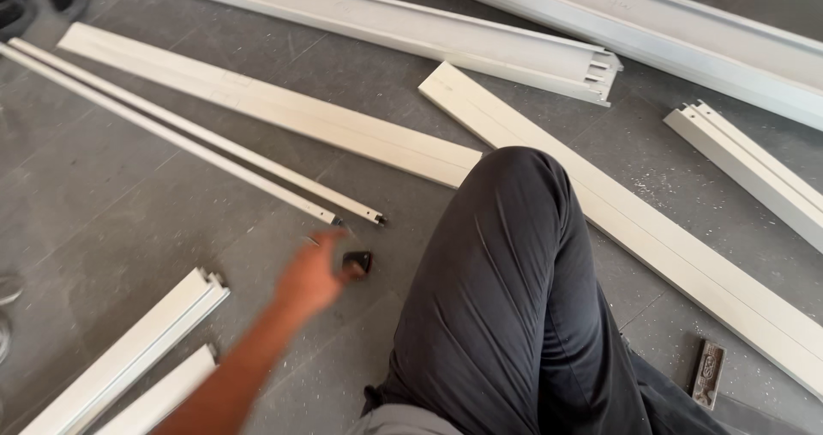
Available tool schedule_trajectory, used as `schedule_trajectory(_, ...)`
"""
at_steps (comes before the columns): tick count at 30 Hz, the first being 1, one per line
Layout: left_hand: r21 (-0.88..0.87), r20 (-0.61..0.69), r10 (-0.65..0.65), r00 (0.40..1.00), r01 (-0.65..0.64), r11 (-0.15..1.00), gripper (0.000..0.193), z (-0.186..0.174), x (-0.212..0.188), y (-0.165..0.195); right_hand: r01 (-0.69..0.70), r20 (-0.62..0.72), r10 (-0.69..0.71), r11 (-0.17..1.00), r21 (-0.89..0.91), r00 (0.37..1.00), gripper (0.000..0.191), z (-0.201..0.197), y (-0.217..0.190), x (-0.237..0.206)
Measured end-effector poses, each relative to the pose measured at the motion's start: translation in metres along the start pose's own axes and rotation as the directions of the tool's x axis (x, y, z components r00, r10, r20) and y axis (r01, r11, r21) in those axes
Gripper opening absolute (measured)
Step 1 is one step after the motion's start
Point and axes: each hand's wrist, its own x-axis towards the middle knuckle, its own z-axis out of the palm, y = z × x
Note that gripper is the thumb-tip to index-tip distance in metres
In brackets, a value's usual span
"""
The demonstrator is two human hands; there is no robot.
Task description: The person sits on the floor among white PVC window profiles and marks cut lines on them. They use a try square and pencil to mark a flat profile, stand a profile upright to mark it, measure lengths with a tape measure, and continue marking lines with the square and pencil.
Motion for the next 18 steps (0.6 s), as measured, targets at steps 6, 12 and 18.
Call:
schedule_trajectory(6,0.011,-0.077,0.12,0.99,-0.12,0.993,0.046,0.059,0.017,0.002,0.0,-0.002,0.0,0.998,0.069,1.0,0.02,0.004,-0.04,-0.016)
schedule_trajectory(12,-0.896,-0.207,0.274,0.939,-0.295,0.332,0.033,-0.059,0.041,0.086,-0.217,0.177,0.155,0.884,0.414,0.972,0.031,-0.002,-0.127,-0.056)
schedule_trajectory(18,-0.982,0.109,0.681,0.724,-0.028,0.187,0.04,-0.057,0.02,0.319,0.026,0.152,-0.171,0.743,0.669,0.973,0.056,-0.014,-0.233,-0.066)
